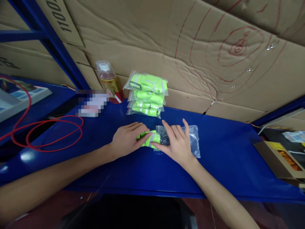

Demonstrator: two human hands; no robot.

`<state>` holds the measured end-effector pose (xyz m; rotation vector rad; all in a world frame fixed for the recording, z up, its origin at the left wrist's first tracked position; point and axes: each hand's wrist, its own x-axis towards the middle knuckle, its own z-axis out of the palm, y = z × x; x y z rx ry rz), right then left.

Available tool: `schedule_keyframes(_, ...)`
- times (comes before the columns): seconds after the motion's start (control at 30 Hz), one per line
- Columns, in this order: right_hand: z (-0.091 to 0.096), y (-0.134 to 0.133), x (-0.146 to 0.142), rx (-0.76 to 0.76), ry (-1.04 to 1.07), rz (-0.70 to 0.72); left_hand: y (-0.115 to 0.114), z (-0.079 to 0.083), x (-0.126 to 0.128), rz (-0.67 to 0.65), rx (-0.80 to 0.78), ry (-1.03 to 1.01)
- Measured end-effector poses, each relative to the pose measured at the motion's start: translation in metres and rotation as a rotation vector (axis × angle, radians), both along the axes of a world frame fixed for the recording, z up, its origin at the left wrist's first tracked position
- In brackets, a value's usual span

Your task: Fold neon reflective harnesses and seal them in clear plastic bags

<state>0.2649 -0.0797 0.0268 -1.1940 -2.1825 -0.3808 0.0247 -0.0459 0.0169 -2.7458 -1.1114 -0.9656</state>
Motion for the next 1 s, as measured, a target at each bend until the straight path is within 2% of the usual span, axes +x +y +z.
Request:
schedule_keyframes(0.2,-0.01,-0.001,-0.004,-0.005,0.025,0.099,-0.002,-0.001,0.001,-0.068,-0.026,-0.024)
schedule_keyframes(0.3,-0.011,-0.001,-0.005,-0.017,0.022,0.102,-0.001,0.001,-0.001,-0.117,-0.072,-0.031)
schedule_keyframes(0.57,-0.012,0.0,-0.003,-0.026,0.035,0.115,0.001,0.017,-0.02,-0.32,-0.159,0.178)
schedule_keyframes(0.7,-0.009,-0.001,-0.003,-0.055,0.106,0.199,0.008,0.013,-0.028,-0.4,-0.142,0.154)
schedule_keyframes(0.8,-0.001,-0.003,0.002,-0.169,0.142,0.266,0.013,0.008,-0.03,-0.405,-0.123,0.086)
schedule_keyframes(0.9,0.006,-0.004,0.013,-0.29,0.119,0.226,0.015,0.004,-0.029,-0.385,-0.093,0.038)
schedule_keyframes(1.0,0.01,-0.003,0.023,-0.305,0.064,0.098,0.014,0.0,-0.027,-0.367,-0.001,0.069)
